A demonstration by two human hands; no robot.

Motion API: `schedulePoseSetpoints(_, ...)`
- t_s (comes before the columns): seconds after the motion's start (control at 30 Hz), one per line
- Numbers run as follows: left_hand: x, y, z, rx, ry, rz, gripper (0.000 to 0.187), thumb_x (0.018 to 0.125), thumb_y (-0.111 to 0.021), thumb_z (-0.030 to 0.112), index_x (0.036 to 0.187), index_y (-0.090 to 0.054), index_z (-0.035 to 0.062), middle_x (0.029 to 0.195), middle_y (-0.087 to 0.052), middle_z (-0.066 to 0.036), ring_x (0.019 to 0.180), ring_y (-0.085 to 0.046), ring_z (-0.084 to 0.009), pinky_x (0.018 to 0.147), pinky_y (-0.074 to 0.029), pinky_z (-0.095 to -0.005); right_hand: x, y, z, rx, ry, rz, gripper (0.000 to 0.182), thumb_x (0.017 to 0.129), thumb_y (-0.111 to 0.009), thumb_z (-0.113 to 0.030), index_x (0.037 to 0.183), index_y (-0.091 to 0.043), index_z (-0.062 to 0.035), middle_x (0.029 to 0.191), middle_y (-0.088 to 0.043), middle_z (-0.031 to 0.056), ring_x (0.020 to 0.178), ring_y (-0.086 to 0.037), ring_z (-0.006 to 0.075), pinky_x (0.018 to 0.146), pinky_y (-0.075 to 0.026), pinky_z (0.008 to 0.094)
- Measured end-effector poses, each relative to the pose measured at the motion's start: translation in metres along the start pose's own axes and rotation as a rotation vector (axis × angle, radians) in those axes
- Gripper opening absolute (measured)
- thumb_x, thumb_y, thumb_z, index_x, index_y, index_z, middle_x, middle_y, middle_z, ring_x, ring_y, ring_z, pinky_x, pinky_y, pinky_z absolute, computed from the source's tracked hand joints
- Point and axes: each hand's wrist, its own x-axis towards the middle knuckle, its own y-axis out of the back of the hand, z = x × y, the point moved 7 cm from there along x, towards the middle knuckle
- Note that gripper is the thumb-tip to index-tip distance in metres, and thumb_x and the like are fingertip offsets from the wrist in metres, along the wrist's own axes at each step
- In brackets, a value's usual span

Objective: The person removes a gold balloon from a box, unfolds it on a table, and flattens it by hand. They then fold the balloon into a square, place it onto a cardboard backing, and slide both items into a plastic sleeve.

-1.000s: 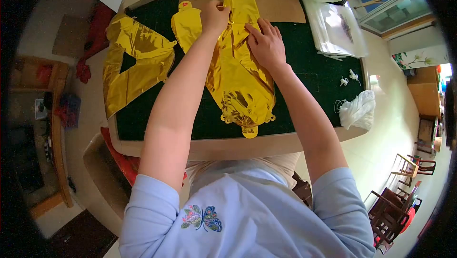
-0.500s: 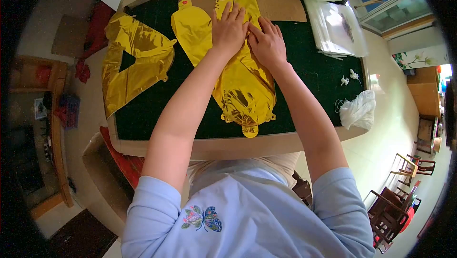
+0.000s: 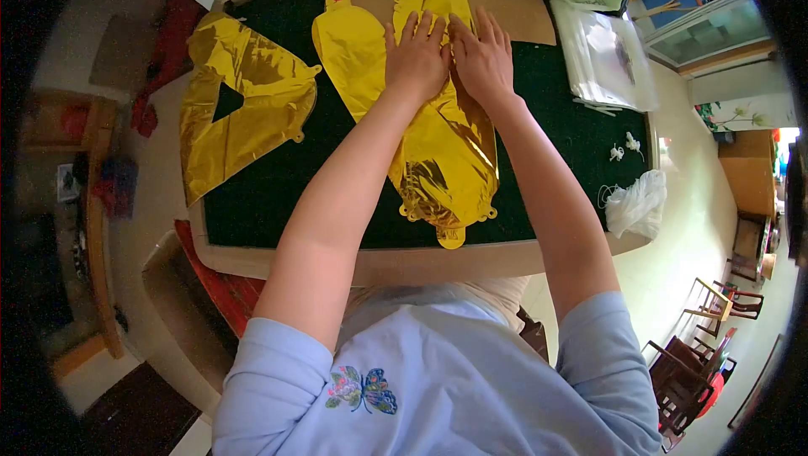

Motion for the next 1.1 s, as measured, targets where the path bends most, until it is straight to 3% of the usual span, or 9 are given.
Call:
schedulePoseSetpoints(0.2,0.000,0.004,-0.002,-0.082,0.006,0.051,0.050,0.091,-0.048,0.026,0.139,-0.042,0.0116,0.146,-0.037,-0.015,0.137,-0.032,-0.0304,0.111,-0.020,-0.0550,-0.002,-0.015,-0.001,-0.038,-0.021,-0.081,0.040,0.090,-0.050,-0.027,0.129,-0.055,-0.0233,0.140,-0.044,0.0147,0.134,-0.035,0.0329,0.110,-0.025,0.0506)
schedulePoseSetpoints(0.37,-0.051,0.071,-0.049,-0.321,0.301,0.461,0.047,0.085,-0.059,0.014,0.131,-0.051,0.0073,0.144,-0.036,-0.023,0.135,-0.030,-0.0409,0.111,-0.024,-0.0473,0.000,-0.012,-0.001,-0.028,-0.009,-0.050,0.039,0.090,-0.049,-0.028,0.128,-0.055,-0.0241,0.139,-0.045,0.0143,0.132,-0.037,0.0330,0.109,-0.026,0.0510)
schedulePoseSetpoints(0.5,-0.119,0.073,-0.093,-0.796,0.669,0.268,0.041,0.091,-0.054,0.015,0.130,-0.052,0.0046,0.138,-0.041,-0.022,0.130,-0.038,-0.0320,0.104,-0.032,-0.0417,0.000,-0.014,0.001,-0.035,-0.015,-0.053,0.039,0.090,-0.049,-0.028,0.128,-0.055,-0.0245,0.138,-0.045,0.0140,0.130,-0.039,0.0332,0.108,-0.028,0.0516)
schedulePoseSetpoints(0.63,-0.134,0.094,-0.074,-1.146,1.000,0.096,0.041,0.091,-0.055,0.015,0.129,-0.053,0.0014,0.130,-0.050,-0.021,0.123,-0.048,-0.0268,0.100,-0.037,-0.0342,0.000,-0.013,0.000,-0.026,0.003,-0.050,0.039,0.090,-0.049,-0.028,0.128,-0.055,-0.0245,0.138,-0.045,0.0140,0.131,-0.039,0.0330,0.108,-0.027,0.0515)
schedulePoseSetpoints(0.73,-0.124,0.080,-0.080,-1.252,0.932,0.112,0.042,0.090,-0.057,0.015,0.129,-0.053,-0.0006,0.124,-0.055,-0.019,0.119,-0.052,-0.0264,0.098,-0.040,-0.0340,0.001,-0.012,-0.002,-0.087,0.030,-0.029,0.037,0.093,-0.046,-0.028,0.129,-0.055,-0.0245,0.135,-0.049,0.0141,0.129,-0.041,0.0321,0.108,-0.030,0.0467)
schedulePoseSetpoints(0.87,-0.099,0.094,-0.056,-0.902,0.562,0.163,0.040,0.086,-0.061,0.014,0.121,-0.057,-0.0039,0.123,-0.055,-0.020,0.115,-0.053,-0.0310,0.095,-0.043,-0.0345,-0.001,-0.013,0.000,-0.082,0.023,-0.035,0.038,0.092,-0.047,-0.029,0.130,-0.054,-0.0247,0.136,-0.048,0.0141,0.130,-0.039,0.0324,0.108,-0.028,0.0484)
schedulePoseSetpoints(0.97,-0.088,0.108,-0.032,-0.774,0.419,0.271,0.035,0.085,-0.062,0.017,0.115,-0.061,-0.0005,0.124,-0.054,-0.023,0.115,-0.049,-0.0367,0.101,-0.036,-0.0405,0.000,-0.018,0.002,-0.036,0.003,-0.080,0.040,0.091,-0.048,-0.029,0.130,-0.052,-0.0248,0.139,-0.044,0.0143,0.132,-0.037,0.0333,0.111,-0.024,0.0514)
schedulePoseSetpoints(1.07,-0.101,0.103,-0.073,-0.564,0.528,0.245,0.031,0.086,-0.062,0.018,0.114,-0.064,0.0048,0.114,-0.060,-0.019,0.114,-0.051,-0.0326,0.100,-0.036,-0.0388,0.001,-0.014,0.001,-0.073,0.011,-0.058,0.039,0.092,-0.048,-0.029,0.130,-0.053,-0.0246,0.138,-0.046,0.0142,0.130,-0.038,0.0330,0.109,-0.026,0.0500)
schedulePoseSetpoints(1.1,-0.104,0.080,-0.090,-1.051,0.665,0.032,0.029,0.086,-0.062,0.018,0.111,-0.066,0.0040,0.109,-0.063,-0.018,0.110,-0.056,-0.0262,0.097,-0.039,-0.0331,0.001,-0.012,0.000,-0.095,0.018,-0.038,0.038,0.092,-0.047,-0.029,0.130,-0.054,-0.0247,0.136,-0.047,0.0140,0.129,-0.040,0.0326,0.107,-0.029,0.0486)
